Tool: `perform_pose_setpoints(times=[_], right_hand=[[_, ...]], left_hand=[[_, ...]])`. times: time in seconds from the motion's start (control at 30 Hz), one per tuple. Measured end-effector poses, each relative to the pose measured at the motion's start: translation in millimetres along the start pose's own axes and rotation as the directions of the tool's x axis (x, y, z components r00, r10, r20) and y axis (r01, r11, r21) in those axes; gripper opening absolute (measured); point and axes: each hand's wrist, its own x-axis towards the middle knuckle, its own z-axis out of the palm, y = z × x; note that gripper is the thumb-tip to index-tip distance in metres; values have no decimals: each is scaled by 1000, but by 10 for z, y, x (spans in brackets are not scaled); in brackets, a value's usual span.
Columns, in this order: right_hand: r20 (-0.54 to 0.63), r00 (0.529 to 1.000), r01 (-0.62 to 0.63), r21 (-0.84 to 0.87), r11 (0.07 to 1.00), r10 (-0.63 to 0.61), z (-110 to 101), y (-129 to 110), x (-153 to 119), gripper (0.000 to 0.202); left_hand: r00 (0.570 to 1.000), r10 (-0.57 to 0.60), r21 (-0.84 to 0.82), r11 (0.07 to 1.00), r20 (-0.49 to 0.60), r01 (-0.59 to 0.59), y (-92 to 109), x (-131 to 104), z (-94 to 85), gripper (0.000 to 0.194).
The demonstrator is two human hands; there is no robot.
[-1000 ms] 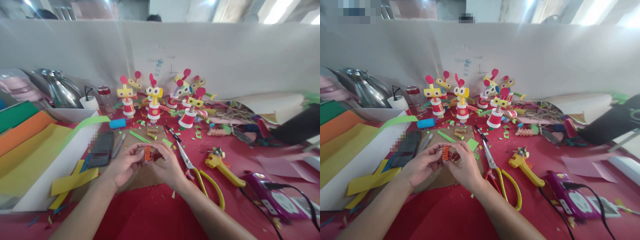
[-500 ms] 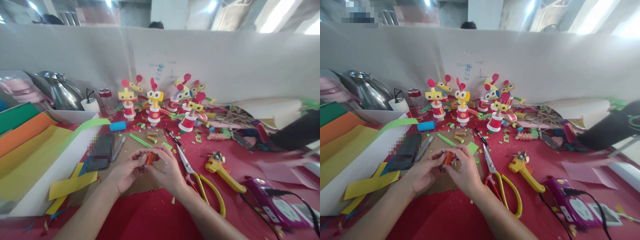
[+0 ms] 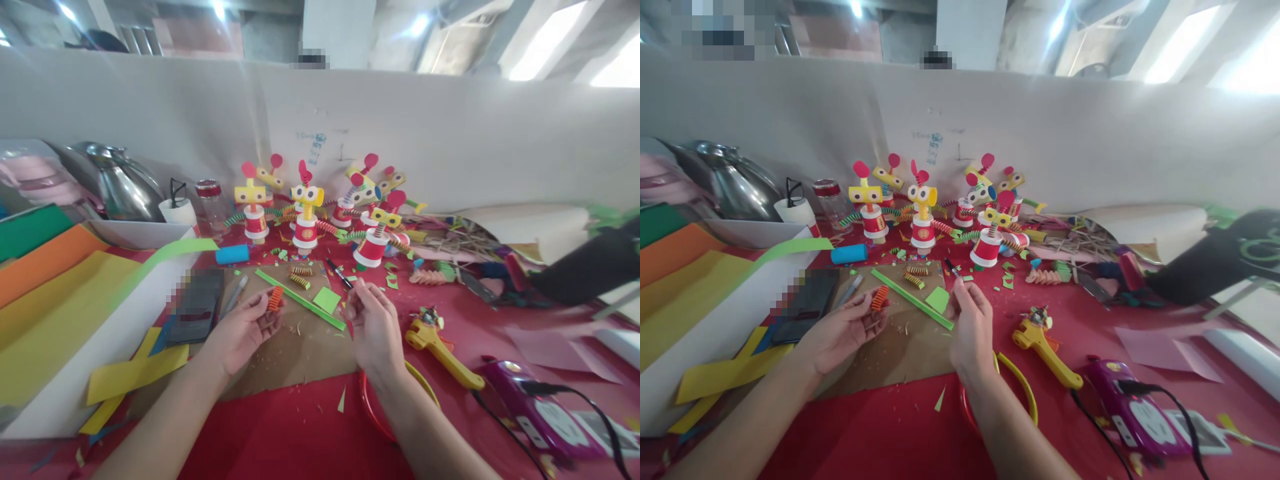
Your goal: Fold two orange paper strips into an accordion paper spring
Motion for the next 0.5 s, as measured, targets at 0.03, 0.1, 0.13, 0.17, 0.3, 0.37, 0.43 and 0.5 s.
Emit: perform_pose_setpoints(times=[0.03,0.1,0.13,0.17,0.3,0.37,0.43,0.5], right_hand=[[-12,999,-45,33,998,46,1,14,8,30],[-10,994,-111,21,994,111,11,54,6,34],[1,993,-122,-17,992,122,18,75,-2,36],[21,992,-119,-75,990,121,24,94,-12,38],[199,975,-23,-375,927,104,35,154,-59,37],[301,948,63,-487,871,100,30,179,-73,33],[359,931,151,-547,824,68,21,203,-75,28],[374,927,191,-553,811,36,13,224,-67,15]], left_hand=[[1000,-4,11,1000,-1,4,-6,-7,10,23],[1000,-17,36,999,11,16,-12,-23,35,27],[999,-27,42,999,23,26,-12,-28,45,30],[999,-37,42,998,34,36,-11,-31,52,32],[997,-55,24,998,46,54,-4,-21,52,34],[997,-62,27,998,54,61,-1,-18,46,31],[996,-69,25,997,59,68,1,-22,47,26],[995,-81,18,997,51,80,3,-32,54,22]])
